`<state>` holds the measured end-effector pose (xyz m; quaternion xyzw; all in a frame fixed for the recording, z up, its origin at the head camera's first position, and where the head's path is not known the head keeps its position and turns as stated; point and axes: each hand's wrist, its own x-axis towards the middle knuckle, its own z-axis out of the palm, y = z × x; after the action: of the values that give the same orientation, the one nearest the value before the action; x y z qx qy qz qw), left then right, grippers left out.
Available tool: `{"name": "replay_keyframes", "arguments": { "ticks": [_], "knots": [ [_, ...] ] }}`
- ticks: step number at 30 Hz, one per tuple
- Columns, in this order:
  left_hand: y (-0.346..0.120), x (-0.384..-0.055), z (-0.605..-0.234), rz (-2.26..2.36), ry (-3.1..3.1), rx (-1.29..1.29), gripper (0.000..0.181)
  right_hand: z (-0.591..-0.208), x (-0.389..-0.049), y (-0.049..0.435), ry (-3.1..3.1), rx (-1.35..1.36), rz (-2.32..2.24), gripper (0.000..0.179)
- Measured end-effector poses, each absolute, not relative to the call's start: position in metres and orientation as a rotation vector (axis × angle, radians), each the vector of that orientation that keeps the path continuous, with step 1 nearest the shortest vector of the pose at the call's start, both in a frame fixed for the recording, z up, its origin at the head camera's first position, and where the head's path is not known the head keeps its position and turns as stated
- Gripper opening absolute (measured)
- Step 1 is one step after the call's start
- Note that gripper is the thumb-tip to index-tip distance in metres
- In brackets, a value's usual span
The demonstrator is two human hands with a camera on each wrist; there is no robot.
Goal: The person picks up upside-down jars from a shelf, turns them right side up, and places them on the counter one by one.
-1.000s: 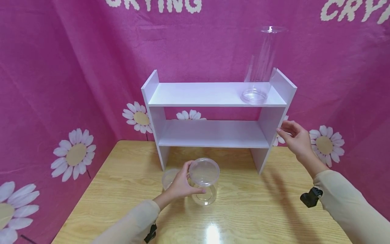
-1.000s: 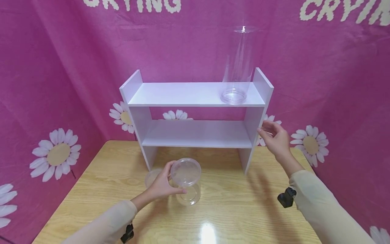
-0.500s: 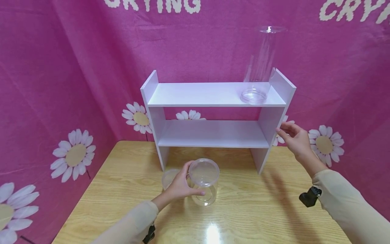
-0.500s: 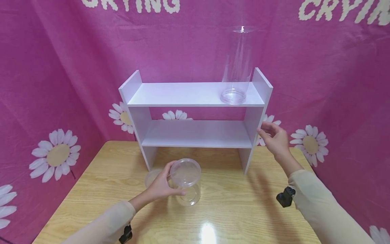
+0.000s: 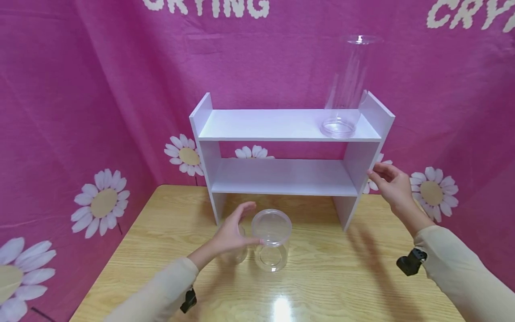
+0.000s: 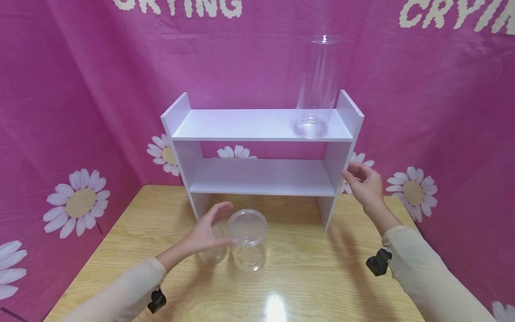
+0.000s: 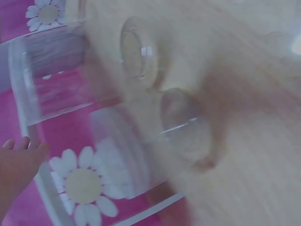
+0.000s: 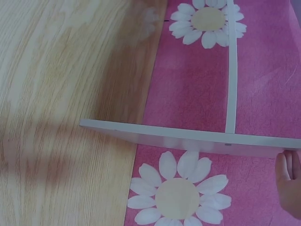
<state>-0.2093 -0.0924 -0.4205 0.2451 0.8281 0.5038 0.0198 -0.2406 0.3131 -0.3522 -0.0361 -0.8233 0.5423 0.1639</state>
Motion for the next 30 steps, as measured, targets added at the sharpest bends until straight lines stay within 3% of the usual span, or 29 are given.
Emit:
{"name": "replay_keyframes", "arguments": {
  "ticks": [18, 30],
  "knots": [
    [-0.071, -0.23, -0.315, 1.504, 2.684, 0.986, 0.077, -0.351, -0.243, 0.312, -2.24, -0.04, 1.631, 0.022],
    [-0.037, -0.256, -0.243, 1.591, 2.687, 0.992, 0.07, -0.347, -0.24, 0.311, -2.295, -0.063, 1.61, 0.016]
  ]
}}
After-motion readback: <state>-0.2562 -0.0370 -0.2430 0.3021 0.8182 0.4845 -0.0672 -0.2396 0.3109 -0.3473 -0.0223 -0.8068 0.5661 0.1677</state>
